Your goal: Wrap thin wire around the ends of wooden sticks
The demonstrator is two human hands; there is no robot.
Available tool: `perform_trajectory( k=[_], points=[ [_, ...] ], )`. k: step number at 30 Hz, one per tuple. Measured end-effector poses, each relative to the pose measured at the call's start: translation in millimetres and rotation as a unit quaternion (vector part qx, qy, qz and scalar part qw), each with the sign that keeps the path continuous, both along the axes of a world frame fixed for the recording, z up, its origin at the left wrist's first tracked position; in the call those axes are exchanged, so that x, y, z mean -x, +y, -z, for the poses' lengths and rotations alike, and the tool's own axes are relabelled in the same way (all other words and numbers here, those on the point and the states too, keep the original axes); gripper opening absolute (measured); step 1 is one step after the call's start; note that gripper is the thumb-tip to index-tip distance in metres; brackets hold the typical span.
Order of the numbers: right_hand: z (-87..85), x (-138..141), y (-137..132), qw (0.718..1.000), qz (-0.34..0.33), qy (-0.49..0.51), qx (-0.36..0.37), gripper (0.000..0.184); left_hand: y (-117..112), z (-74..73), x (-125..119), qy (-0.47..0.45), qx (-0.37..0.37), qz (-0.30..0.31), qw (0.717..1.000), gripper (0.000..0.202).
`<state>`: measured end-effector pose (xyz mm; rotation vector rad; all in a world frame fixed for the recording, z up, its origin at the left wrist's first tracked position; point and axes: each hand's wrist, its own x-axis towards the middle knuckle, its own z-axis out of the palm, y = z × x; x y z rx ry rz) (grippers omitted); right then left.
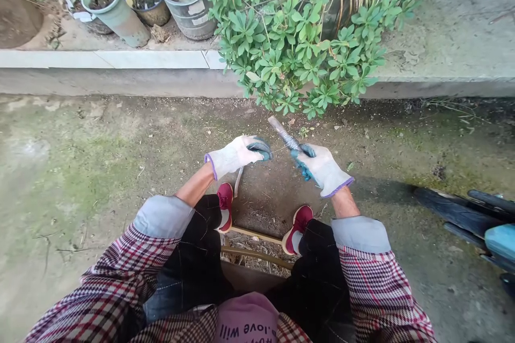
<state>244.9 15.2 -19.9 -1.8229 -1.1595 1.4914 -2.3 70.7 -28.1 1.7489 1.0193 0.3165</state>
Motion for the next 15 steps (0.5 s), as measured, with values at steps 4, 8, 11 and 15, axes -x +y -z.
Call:
perform_trajectory(
  k=[4,8,11,15],
  points=[
    [-4.9,-0.7,-3.0,1.0,0.007,0.009,-0.013,0.031,-5.1,-0.4,-1.0,-0.027,0.039,0.022,0.999,0.031],
    [-15.9,4.6,-9.2,0.997,0.015,0.071,-0.023,0.036,-8.4,-2.9,-3.7,-0.042,0.036,0.034,0.998,0.031],
    [-29.0,8.9,-16.6,0.987,-0.001,0.159,-0.019,0.042,-9.2,-3.5,-6.2,-0.049,0.059,0.029,0.997,0.031],
    [-42.8,7.5,-24.7,0.969,-0.123,0.212,0.032,0.044,-9.6,-2.6,-7.4,-0.065,0.121,0.007,0.991,0.022]
  ],
)
